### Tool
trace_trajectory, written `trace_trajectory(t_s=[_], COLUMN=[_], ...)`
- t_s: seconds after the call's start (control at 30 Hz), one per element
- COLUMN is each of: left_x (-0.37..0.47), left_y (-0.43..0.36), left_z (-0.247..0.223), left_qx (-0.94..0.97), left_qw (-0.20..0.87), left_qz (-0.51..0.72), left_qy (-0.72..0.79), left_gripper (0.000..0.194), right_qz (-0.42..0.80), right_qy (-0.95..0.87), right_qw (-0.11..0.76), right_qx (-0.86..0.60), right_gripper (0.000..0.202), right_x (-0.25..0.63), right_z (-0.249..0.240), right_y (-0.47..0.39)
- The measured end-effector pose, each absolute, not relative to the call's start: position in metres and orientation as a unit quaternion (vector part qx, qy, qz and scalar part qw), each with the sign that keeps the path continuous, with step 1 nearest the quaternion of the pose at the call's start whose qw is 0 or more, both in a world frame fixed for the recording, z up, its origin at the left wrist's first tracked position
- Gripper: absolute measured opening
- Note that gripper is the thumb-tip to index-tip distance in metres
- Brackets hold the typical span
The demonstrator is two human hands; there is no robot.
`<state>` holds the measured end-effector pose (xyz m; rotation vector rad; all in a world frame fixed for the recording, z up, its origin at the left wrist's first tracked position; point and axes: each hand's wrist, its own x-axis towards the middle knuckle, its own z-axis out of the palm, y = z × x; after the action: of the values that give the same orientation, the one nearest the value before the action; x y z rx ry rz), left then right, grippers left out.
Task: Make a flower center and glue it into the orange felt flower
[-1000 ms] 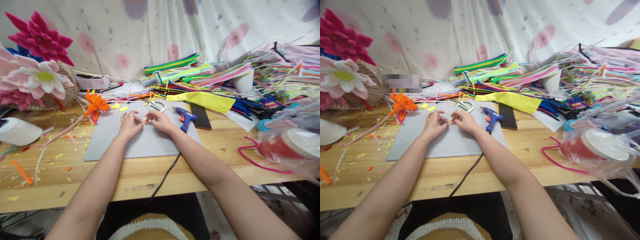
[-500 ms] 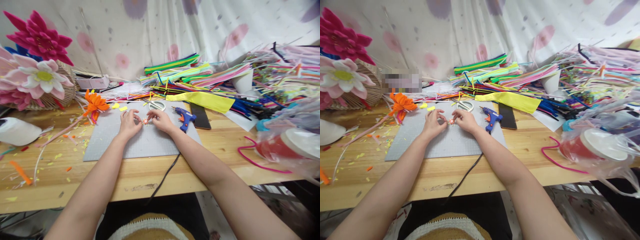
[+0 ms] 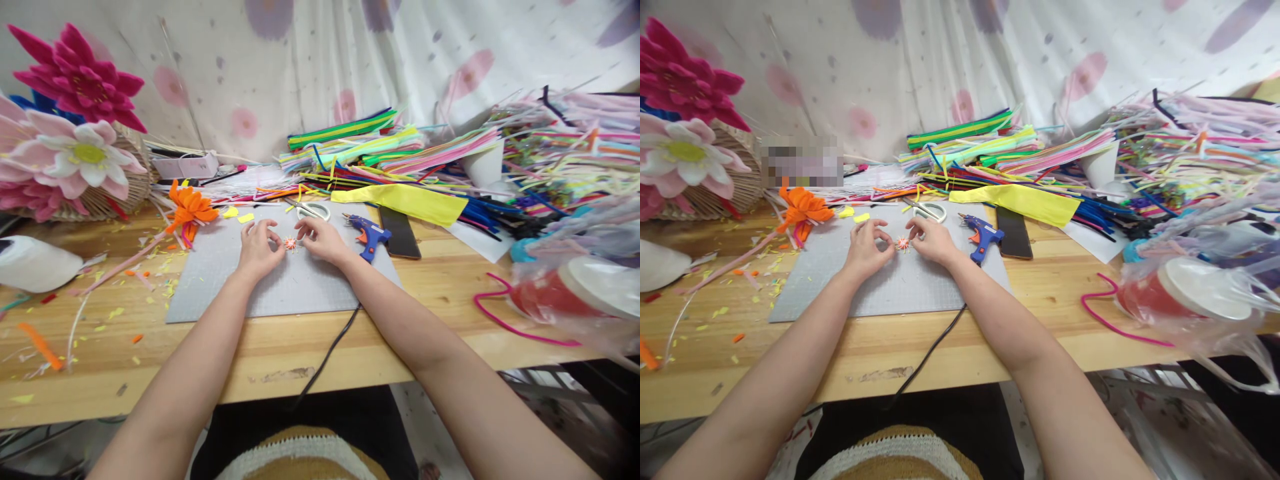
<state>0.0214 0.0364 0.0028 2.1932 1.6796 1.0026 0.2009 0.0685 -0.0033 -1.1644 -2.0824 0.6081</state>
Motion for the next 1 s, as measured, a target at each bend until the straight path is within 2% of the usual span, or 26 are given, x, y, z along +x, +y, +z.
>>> trace_trajectory(t_s=[0.27,0.73,0.83,1.0], left_x=[0.024,0.021,0.02,0.019], left_y=[0.031,0.034,0.035,0.037], left_z=[0.011,0.004,0.002,0.0], left_qx=[0.764,0.785,0.789,0.785], left_qw=[0.114,0.087,0.091,0.084], left_qz=[0.355,0.33,0.321,0.328], left_qy=[0.526,0.517,0.516,0.519], left_gripper=[0.042,0.045,0.052,0.054], right_qz=[0.211,0.221,0.264,0.424], right_qy=[-0.845,-0.839,-0.84,-0.789], right_qw=[0.276,0.287,0.286,0.319], right_qx=[-0.408,-0.407,-0.379,-0.309], right_gripper=[0.032,0.026,0.024,0.027], right_x=[0.209,0.206,0.209,0.211], right_z=[-0.001,-0.001,0.002,0.011], right_y=[0.069,0.07,0.072,0.074])
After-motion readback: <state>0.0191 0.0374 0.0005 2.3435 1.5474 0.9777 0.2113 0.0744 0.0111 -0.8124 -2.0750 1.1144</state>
